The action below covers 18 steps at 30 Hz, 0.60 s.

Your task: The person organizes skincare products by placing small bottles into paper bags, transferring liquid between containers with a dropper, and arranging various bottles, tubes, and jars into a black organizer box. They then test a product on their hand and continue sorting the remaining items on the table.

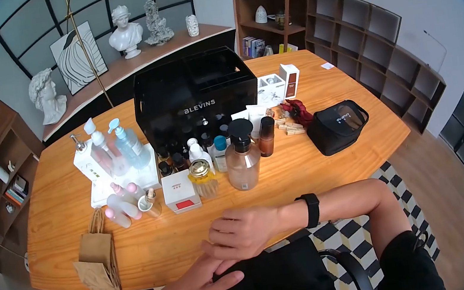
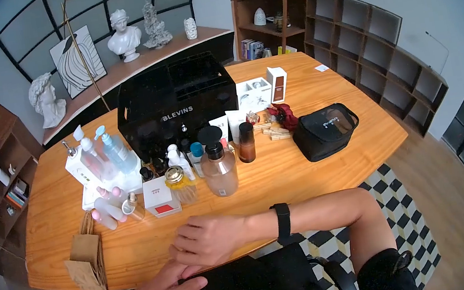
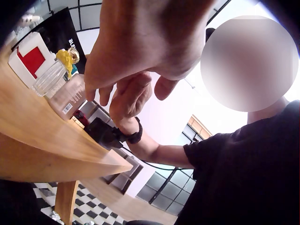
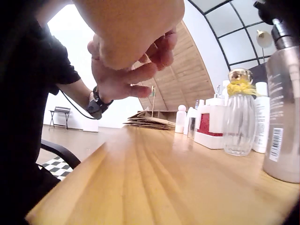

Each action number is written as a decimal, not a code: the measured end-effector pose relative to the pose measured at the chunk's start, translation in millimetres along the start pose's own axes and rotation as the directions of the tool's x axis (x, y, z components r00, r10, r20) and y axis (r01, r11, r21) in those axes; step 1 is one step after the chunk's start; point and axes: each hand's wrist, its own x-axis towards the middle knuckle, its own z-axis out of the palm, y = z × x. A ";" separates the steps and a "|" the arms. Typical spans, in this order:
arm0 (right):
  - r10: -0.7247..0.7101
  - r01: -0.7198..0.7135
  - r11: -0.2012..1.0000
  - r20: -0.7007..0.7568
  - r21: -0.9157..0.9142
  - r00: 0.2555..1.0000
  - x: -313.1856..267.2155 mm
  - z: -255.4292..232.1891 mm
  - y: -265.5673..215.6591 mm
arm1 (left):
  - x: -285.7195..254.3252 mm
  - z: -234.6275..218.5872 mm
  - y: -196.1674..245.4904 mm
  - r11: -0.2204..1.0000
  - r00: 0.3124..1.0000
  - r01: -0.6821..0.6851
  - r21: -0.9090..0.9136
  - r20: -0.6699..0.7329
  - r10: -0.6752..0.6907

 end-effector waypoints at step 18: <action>0.009 -0.061 0.989 0.352 0.138 0.936 -47.5 -41.8 4.7 | -15.4 21.8 3.6 0.571 0.851 -0.273 0.774 -0.083 0.519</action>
